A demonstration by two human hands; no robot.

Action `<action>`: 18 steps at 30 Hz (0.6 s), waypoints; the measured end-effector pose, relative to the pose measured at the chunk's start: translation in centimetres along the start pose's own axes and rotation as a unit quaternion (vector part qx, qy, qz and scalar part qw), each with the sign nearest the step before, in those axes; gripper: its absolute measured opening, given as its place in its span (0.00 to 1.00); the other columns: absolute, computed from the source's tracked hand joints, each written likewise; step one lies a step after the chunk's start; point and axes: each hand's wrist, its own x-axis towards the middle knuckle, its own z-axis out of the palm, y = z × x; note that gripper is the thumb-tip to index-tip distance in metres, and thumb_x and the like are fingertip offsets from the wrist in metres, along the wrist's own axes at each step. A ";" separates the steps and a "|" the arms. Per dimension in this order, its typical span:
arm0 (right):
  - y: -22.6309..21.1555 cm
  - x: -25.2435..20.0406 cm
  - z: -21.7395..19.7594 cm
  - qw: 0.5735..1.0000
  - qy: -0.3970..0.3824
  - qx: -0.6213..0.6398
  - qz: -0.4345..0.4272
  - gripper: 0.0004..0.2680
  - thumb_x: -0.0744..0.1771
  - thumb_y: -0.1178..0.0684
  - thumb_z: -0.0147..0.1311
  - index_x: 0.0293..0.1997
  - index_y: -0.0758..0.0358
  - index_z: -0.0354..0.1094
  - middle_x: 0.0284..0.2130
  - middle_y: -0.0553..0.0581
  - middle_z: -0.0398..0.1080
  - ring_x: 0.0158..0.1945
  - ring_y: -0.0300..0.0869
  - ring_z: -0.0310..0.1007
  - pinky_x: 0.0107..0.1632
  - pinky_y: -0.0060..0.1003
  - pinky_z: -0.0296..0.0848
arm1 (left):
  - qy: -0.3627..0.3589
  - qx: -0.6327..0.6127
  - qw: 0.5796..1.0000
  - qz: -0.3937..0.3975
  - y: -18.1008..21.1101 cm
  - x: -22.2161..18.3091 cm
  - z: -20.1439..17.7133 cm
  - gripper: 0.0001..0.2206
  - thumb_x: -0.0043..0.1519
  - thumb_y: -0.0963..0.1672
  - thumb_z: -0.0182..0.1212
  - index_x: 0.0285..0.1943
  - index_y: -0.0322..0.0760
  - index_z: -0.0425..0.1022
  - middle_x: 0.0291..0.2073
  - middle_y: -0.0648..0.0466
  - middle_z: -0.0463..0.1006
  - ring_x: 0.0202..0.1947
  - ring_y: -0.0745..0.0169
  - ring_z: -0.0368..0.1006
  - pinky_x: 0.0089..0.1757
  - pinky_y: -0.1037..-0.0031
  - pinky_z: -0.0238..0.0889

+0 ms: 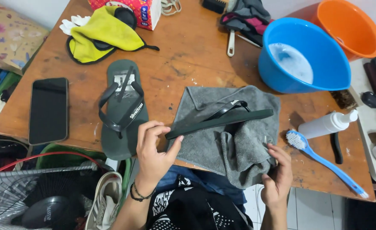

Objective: Scrubbing the sole and edges of a flip-flop with a brush and soapy water, then wiping it clean.

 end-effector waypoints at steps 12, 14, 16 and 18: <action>-0.2 0.0 0.0 1.000 -0.017 -0.020 0.004 0.17 0.66 0.53 0.45 0.59 0.72 0.63 0.56 0.70 0.68 0.64 0.57 0.67 0.70 0.52 0.66 | 0.000 -0.003 1.000 0.020 0.0 -0.1 -0.2 0.13 0.57 0.40 0.74 0.42 0.34 0.71 0.38 0.48 0.69 0.37 0.60 0.70 0.36 0.75 0.72; -0.2 -0.1 -0.2 0.999 -0.030 -0.024 0.016 0.19 0.62 0.59 0.45 0.59 0.71 0.63 0.56 0.69 0.70 0.64 0.56 0.67 0.70 0.50 0.65 | 0.001 0.007 1.000 0.022 0.2 -0.1 -0.2 0.12 0.58 0.40 0.73 0.42 0.34 0.71 0.37 0.49 0.70 0.36 0.60 0.68 0.37 0.76 0.68; -0.6 0.2 -0.1 0.999 -0.026 -0.033 0.014 0.18 0.63 0.57 0.45 0.58 0.71 0.64 0.55 0.68 0.70 0.63 0.56 0.69 0.68 0.51 0.67 | -0.004 0.018 1.000 0.020 -0.1 -0.3 -0.1 0.12 0.58 0.40 0.73 0.42 0.36 0.71 0.38 0.50 0.70 0.36 0.62 0.68 0.37 0.76 0.68; -0.8 0.1 -0.2 0.999 -0.021 -0.043 0.013 0.17 0.64 0.55 0.45 0.57 0.70 0.65 0.55 0.67 0.71 0.61 0.57 0.70 0.66 0.51 0.68 | -0.012 0.026 0.999 0.017 -0.2 -0.7 -0.1 0.12 0.58 0.40 0.72 0.43 0.39 0.71 0.39 0.50 0.70 0.36 0.64 0.69 0.38 0.77 0.68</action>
